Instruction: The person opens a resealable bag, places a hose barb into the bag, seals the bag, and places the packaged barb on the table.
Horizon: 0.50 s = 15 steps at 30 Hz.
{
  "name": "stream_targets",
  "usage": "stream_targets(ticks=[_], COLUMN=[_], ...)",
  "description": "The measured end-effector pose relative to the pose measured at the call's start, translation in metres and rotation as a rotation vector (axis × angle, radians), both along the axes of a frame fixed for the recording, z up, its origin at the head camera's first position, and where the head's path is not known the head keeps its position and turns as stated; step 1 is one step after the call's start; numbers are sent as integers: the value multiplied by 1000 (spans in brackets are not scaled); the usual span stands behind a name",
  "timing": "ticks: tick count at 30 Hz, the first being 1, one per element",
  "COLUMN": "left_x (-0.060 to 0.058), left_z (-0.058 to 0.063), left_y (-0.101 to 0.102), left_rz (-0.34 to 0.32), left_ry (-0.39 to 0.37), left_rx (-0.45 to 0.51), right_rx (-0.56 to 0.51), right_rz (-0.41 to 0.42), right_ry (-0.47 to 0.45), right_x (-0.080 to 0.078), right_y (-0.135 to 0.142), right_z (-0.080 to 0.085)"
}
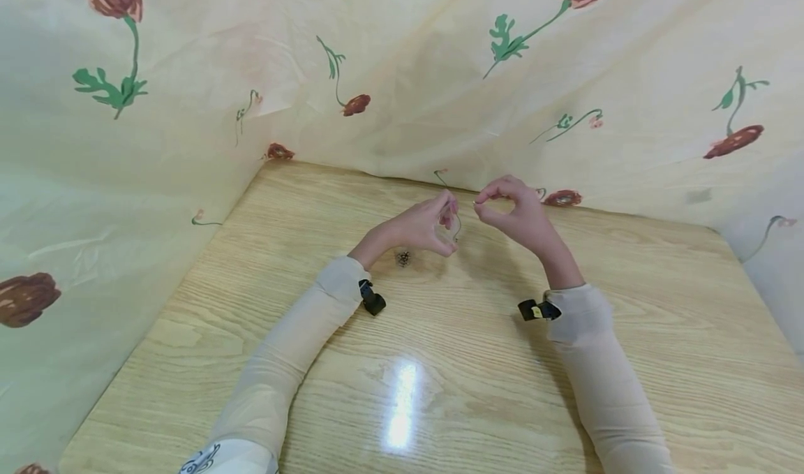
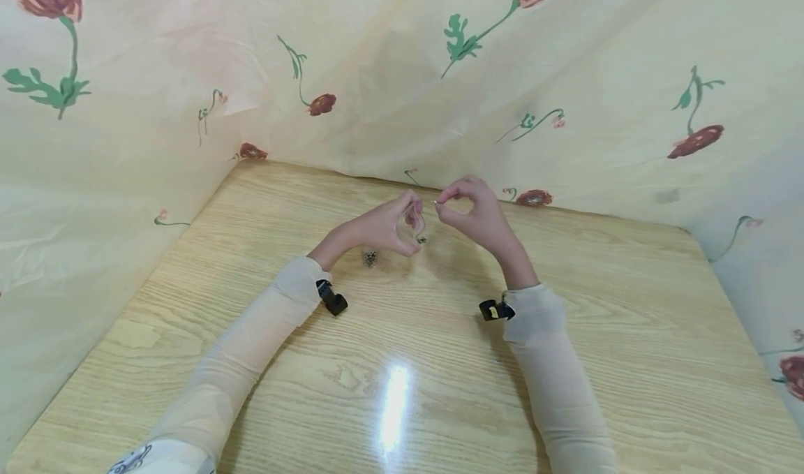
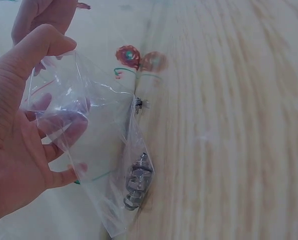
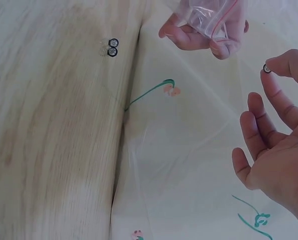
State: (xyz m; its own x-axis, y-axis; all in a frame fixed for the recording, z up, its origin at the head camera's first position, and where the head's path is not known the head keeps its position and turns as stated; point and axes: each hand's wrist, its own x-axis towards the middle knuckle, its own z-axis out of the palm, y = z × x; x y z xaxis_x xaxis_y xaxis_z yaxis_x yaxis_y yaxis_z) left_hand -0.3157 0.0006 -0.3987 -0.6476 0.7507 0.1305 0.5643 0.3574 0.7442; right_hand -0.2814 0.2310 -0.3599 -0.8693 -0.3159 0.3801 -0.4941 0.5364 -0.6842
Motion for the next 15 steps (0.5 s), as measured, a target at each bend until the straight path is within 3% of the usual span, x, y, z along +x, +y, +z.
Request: stream_targets(ticks=[15], left_x=[-1], left_z=[-2], left_y=[1], left_rz=[4], left_ry=[-14], left_rx=[9], right_rx=[29], right_rz=[21], right_ry=[47], right_x=[4], right_y=[-10], right_z=[-4])
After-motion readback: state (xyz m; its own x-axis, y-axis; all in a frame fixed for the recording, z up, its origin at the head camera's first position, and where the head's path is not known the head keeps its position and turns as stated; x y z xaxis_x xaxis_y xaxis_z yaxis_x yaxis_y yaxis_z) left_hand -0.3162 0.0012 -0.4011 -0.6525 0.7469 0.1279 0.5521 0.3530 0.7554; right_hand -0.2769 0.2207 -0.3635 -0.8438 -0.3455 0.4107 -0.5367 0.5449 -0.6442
